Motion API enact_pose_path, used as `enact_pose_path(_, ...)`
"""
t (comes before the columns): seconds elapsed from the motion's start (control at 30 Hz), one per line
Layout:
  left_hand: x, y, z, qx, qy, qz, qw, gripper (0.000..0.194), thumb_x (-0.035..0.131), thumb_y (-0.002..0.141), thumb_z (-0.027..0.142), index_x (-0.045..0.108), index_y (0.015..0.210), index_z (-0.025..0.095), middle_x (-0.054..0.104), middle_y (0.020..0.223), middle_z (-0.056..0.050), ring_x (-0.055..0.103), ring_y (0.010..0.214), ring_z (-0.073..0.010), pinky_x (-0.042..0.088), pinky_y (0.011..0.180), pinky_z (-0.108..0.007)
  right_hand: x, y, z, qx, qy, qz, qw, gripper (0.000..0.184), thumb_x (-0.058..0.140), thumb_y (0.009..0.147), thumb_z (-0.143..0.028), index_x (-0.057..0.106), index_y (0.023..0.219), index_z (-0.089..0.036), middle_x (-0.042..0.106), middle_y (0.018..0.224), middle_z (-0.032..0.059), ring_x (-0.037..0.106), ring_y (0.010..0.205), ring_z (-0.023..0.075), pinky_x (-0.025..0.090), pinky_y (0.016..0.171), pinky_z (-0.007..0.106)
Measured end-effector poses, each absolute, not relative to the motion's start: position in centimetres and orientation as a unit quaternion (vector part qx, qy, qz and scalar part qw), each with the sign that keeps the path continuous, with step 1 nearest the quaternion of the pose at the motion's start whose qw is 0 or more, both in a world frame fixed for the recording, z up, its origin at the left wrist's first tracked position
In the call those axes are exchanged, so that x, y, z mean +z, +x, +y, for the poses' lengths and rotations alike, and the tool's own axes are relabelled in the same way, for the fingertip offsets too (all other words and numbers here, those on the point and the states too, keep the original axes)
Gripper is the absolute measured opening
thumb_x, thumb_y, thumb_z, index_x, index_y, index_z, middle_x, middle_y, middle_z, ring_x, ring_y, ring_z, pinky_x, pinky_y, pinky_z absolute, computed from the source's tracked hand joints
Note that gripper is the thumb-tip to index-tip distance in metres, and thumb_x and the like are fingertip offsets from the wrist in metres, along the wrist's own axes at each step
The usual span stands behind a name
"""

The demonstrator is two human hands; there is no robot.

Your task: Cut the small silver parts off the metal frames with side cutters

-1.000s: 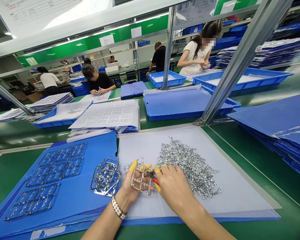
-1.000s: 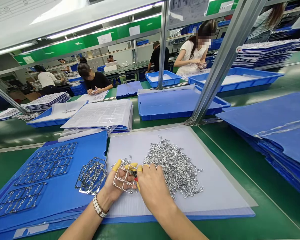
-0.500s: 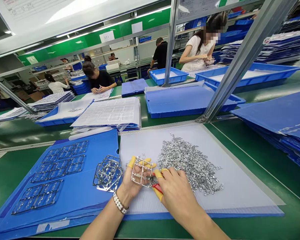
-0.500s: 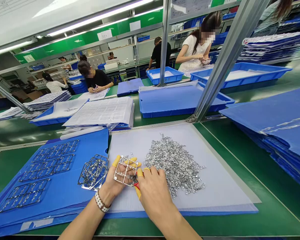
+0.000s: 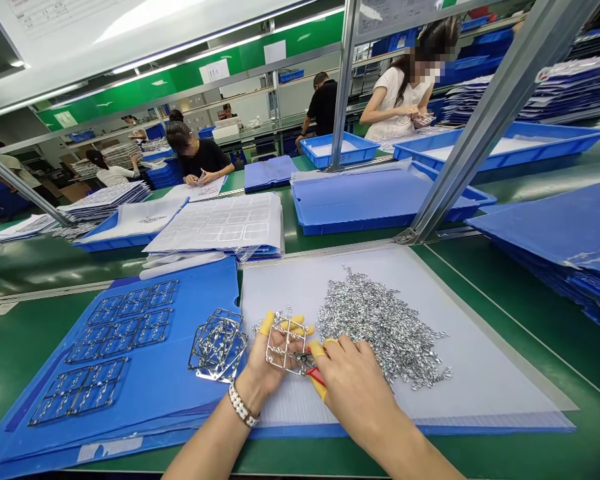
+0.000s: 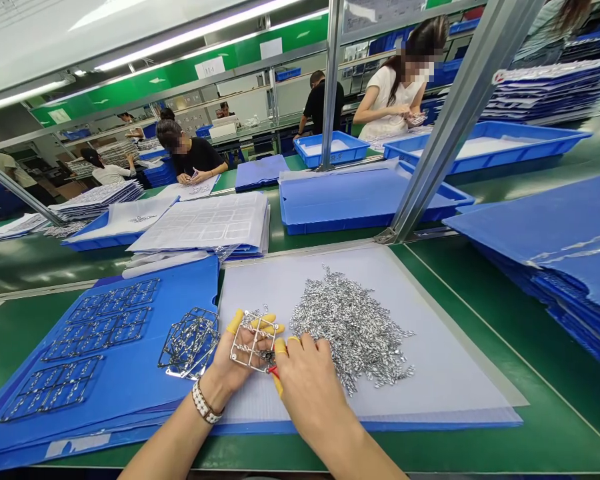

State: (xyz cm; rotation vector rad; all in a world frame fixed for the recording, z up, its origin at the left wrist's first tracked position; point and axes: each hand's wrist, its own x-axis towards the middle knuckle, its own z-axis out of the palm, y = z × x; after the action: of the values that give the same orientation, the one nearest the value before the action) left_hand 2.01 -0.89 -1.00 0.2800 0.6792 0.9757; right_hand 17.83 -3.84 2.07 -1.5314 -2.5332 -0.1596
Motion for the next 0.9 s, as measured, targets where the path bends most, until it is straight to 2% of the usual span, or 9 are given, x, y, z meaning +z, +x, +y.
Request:
enact_pose_path(0.13,-1.0,2.0,-0.9,0.460,0.139,0.324,0.815,0.061,0.036,0.088,0.057,0.060,0.114,0.007,0.067,0.107,-0.017,0.064,0.076,-0.0204,0.047,0.064,-0.030,2.0,18.1,-4.0,-0.059,-0.505,-0.857,0.090,0.023,0.066,0.076,-0.023,0.063,0.099,-0.022,0.062,0.078,0.0037,0.054,0.077,0.0219,0.030,0.067,0.036)
enact_pose_path(0.27,-0.6,2.3,-1.3,0.490,0.174,0.337,0.785,0.061,0.037,0.088,0.057,0.057,0.120,0.010,0.062,0.117,-0.018,0.064,0.081,-0.0225,0.047,0.061,-0.030,1.5,19.2,-3.4,0.003,-0.514,-0.845,0.148,0.023,0.064,0.076,-0.024,0.062,0.099,-0.022,0.065,0.084,0.0041,0.057,0.081,0.0228,0.035,0.069,0.035)
enact_pose_path(0.37,-0.5,2.6,-2.1,0.544,0.265,0.377,0.701,0.060,0.041,0.087,0.057,0.050,0.130,0.016,0.055,0.128,-0.015,0.060,0.094,-0.0241,0.048,0.074,-0.034,1.3,19.8,-2.5,0.179,-0.533,-0.792,0.238,0.021,0.056,0.080,-0.031,0.060,0.099,-0.023,0.066,0.089,0.0037,0.060,0.081,0.0210,0.042,0.068,0.034)
enact_pose_path(0.43,-0.6,2.7,-2.7,0.563,0.381,0.419,0.602,0.062,0.053,0.083,0.051,0.043,0.137,0.021,0.050,0.135,-0.012,0.055,0.106,-0.0257,0.044,0.087,-0.036,1.2,19.6,-1.8,0.345,-0.526,-0.715,0.305,0.022,0.052,0.083,-0.038,0.058,0.099,-0.024,0.067,0.088,0.0021,0.062,0.077,0.0184,0.046,0.067,0.032)
enact_pose_path(0.57,-0.6,2.8,-3.5,0.520,0.613,0.456,0.383,0.084,0.075,0.068,0.031,0.035,0.142,0.024,0.043,0.140,-0.012,0.037,0.128,-0.0308,0.022,0.109,-0.043,0.7,18.0,-0.6,0.520,-0.474,-0.588,0.399,0.027,0.056,0.079,-0.042,0.056,0.097,-0.022,0.067,0.087,0.0019,0.063,0.078,0.0175,0.049,0.069,0.030)
enact_pose_path(0.67,-0.4,2.8,-3.6,0.494,0.678,0.458,0.294,0.085,0.075,0.068,0.029,0.035,0.142,0.023,0.041,0.141,-0.013,0.030,0.132,-0.0328,0.014,0.112,-0.046,0.3,17.2,0.0,0.507,-0.473,-0.594,0.409,0.024,0.057,0.077,-0.036,0.056,0.096,-0.021,0.066,0.084,0.0014,0.062,0.076,0.0172,0.050,0.069,0.030)
enact_pose_path(0.77,-0.3,2.6,-3.6,0.501,0.670,0.476,0.272,0.086,0.073,0.070,0.031,0.030,0.144,0.026,0.024,0.151,-0.010,0.016,0.139,-0.0323,0.008,0.113,-0.047,0.5,17.3,0.2,0.425,-0.486,-0.630,0.431,0.023,0.053,0.081,-0.031,0.055,0.101,-0.020,0.066,0.087,0.0027,0.063,0.076,0.0172,0.050,0.071,0.031)
enact_pose_path(0.83,-0.3,2.5,-3.4,0.536,0.610,0.492,0.313,0.087,0.071,0.072,0.035,0.024,0.146,0.028,0.011,0.156,-0.007,0.008,0.142,-0.0307,0.006,0.114,-0.045,0.9,17.3,-0.1,0.312,-0.488,-0.671,0.463,0.023,0.050,0.084,-0.026,0.054,0.106,-0.020,0.065,0.091,0.0048,0.062,0.079,0.0175,0.050,0.072,0.032)
enact_pose_path(0.9,-0.3,2.5,-3.1,0.588,0.497,0.473,0.429,0.084,0.065,0.077,0.042,0.019,0.146,0.032,0.009,0.156,-0.005,0.015,0.141,-0.0294,0.014,0.113,-0.043,1.1,16.9,-0.7,0.177,-0.450,-0.732,0.480,0.024,0.045,0.085,-0.015,0.053,0.107,-0.019,0.064,0.091,0.0064,0.060,0.082,0.0178,0.048,0.075,0.033)
